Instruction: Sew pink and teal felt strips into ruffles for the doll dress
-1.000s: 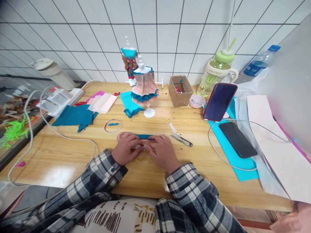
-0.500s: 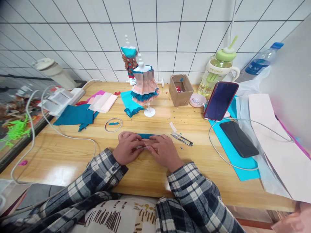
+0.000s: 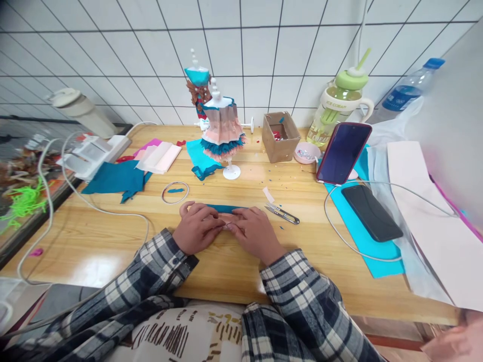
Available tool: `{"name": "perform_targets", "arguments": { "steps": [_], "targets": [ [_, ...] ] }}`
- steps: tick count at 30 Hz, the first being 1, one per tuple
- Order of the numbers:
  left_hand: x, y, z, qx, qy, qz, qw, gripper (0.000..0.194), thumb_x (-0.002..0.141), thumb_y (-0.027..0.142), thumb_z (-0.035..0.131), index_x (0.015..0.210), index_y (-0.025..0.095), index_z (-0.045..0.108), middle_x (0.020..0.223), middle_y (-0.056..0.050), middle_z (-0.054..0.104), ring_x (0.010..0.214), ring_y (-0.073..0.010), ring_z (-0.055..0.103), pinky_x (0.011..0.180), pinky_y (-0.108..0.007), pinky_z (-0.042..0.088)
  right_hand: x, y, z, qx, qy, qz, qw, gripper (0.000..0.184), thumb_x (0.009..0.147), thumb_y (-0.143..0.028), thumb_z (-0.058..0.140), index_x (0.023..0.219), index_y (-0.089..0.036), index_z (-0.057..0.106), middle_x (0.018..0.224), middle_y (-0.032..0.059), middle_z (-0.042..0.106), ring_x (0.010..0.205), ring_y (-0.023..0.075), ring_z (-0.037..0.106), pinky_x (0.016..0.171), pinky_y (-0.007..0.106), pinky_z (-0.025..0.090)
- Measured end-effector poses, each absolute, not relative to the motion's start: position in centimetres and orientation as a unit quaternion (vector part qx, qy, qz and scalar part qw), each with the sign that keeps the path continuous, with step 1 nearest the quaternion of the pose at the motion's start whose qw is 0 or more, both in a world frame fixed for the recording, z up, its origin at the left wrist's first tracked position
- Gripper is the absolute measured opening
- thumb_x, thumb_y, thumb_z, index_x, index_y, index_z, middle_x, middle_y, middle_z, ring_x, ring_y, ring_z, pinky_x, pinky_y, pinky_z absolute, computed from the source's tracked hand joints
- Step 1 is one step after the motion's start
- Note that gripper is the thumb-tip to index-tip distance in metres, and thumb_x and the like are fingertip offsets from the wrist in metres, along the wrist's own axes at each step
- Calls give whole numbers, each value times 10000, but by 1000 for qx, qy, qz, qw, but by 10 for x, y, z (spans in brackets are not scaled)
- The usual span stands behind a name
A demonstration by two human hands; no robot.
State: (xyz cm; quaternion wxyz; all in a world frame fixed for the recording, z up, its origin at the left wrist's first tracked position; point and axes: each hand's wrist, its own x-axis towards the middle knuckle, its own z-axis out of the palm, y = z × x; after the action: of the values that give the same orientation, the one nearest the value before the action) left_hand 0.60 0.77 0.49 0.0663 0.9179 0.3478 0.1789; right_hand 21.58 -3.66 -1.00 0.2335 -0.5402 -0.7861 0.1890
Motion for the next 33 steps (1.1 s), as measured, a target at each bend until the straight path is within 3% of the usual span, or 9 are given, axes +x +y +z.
{"name": "perform_targets", "arguments": {
  "steps": [13, 24, 33],
  "targets": [
    [8, 8, 5, 918, 356, 159, 68, 147, 874, 286, 573, 904, 308, 715, 962, -19, 669, 991, -231, 535, 1009, -555, 174, 216, -35, -11, -543, -775, 197, 256, 290, 948, -355, 492, 1164, -313, 681, 1175, 34, 674, 1074, 221, 576, 941, 421, 412],
    [7, 10, 2, 922, 341, 170, 65, 157, 877, 291, 571, 904, 310, 724, 999, -29, 666, 998, -231, 525, 994, -537, 208, 218, -36, -14, -546, -760, 209, 284, 258, 893, -312, 573, 1116, -333, 702, 1217, 27, 640, 1061, 226, 576, 934, 421, 440],
    [7, 10, 2, 919, 342, 187, 60, 147, 880, 304, 572, 891, 311, 719, 971, -18, 685, 973, -227, 532, 984, -516, 216, 217, -37, -9, -543, -779, 195, 247, 205, 889, -344, 581, 1006, -314, 747, 1272, 38, 602, 1081, 250, 548, 942, 461, 419]
  ]
}}
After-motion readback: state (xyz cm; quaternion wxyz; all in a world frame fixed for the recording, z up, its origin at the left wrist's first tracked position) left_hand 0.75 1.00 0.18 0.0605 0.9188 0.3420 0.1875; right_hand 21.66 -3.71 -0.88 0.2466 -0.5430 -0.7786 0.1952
